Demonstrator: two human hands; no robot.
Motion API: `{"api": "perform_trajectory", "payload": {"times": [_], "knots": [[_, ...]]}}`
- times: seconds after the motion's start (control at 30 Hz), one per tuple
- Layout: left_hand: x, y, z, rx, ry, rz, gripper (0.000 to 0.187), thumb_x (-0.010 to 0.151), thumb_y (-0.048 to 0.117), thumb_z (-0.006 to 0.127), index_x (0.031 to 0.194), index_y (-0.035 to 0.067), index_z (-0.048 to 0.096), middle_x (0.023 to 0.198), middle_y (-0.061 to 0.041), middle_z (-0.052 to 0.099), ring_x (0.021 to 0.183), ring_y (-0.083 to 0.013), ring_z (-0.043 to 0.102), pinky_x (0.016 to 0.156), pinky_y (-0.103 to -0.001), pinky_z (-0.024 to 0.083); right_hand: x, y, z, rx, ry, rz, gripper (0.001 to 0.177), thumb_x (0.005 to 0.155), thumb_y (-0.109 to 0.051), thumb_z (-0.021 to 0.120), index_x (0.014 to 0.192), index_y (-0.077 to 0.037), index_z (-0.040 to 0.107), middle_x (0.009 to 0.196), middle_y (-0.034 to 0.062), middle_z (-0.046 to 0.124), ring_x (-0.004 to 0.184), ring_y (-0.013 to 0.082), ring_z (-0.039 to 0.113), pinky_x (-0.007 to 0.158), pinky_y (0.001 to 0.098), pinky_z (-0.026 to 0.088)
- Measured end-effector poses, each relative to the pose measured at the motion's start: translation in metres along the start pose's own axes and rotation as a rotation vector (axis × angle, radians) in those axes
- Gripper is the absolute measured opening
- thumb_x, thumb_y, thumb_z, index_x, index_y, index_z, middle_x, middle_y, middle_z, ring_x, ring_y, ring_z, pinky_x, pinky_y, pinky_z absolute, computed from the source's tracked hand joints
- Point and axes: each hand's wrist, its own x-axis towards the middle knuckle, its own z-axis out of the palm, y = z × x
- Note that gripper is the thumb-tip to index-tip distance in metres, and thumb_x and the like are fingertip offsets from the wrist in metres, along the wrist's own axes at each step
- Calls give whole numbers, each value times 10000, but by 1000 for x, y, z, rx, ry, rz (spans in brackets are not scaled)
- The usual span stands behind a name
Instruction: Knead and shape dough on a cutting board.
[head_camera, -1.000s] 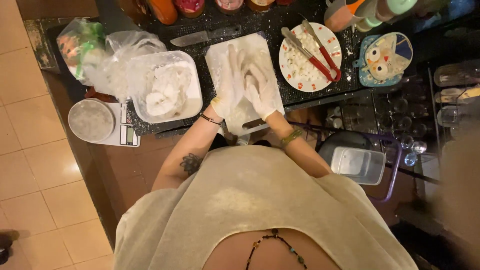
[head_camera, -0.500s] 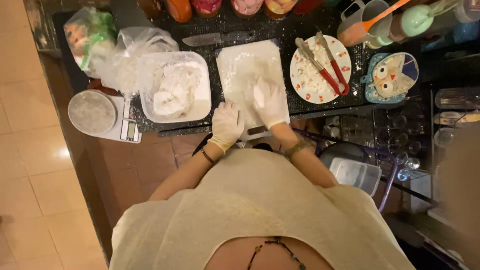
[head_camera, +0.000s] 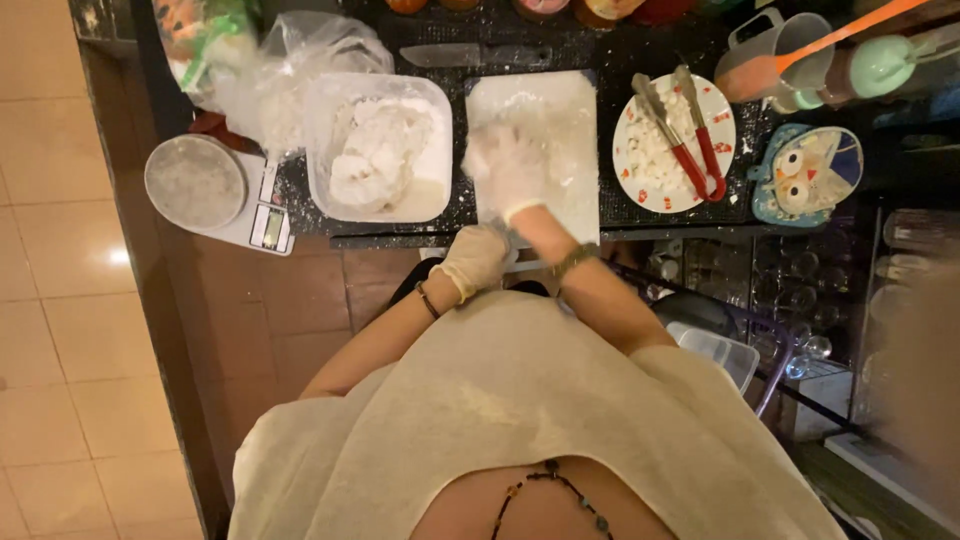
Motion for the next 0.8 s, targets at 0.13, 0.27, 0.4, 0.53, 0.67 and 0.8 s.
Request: {"api": "perform_trajectory", "payload": {"times": [0.13,0.27,0.4,0.53,0.67,0.8], "knots": [[0,-2,-3,-20,-13,34,166,653,183,688,733,39,712,754,-213,683,697,-385,684,635,-465,554,48,37,4,-157,356,140,737,909,-588,613,1305,28,533,1267,207,580,1031,312,623,823,407,535],[-2,5,-14,-54,133,47,201,806,236,642,780,52,720,728,-187,674,642,-373,661,573,-477,519,17,77,-42,598,212,-50,388,998,-317,630,1303,-80,588,1278,138,599,1156,245,602,1019,362,498],[-1,7,-12,-69,158,-15,427,1020,360,570,728,67,677,693,-194,650,635,-379,637,594,-487,504,-24,101,-46,1322,171,-156,274,1103,-160,492,1359,-62,506,1245,87,574,1174,188,579,1093,343,511],[10,7,-29,-53,264,-8,371,973,336,560,750,57,659,707,-188,651,628,-364,627,579,-486,500,-57,109,-43,1193,268,-174,290,1046,-112,541,1324,-50,486,1219,90,562,1173,203,576,1102,356,493],[15,12,-35,-67,275,19,328,997,297,521,897,23,671,860,-215,674,765,-386,627,704,-503,501,-90,98,-37,685,471,-240,236,911,-65,597,1143,-67,640,1186,140,557,1126,290,567,997,388,484],[24,7,-32,-84,200,73,285,1023,230,498,1021,-14,644,1057,-253,665,953,-396,620,874,-490,513,-81,82,-7,358,160,-75,168,1047,-220,563,985,-90,651,1065,114,583,996,283,575,904,378,512]]}}
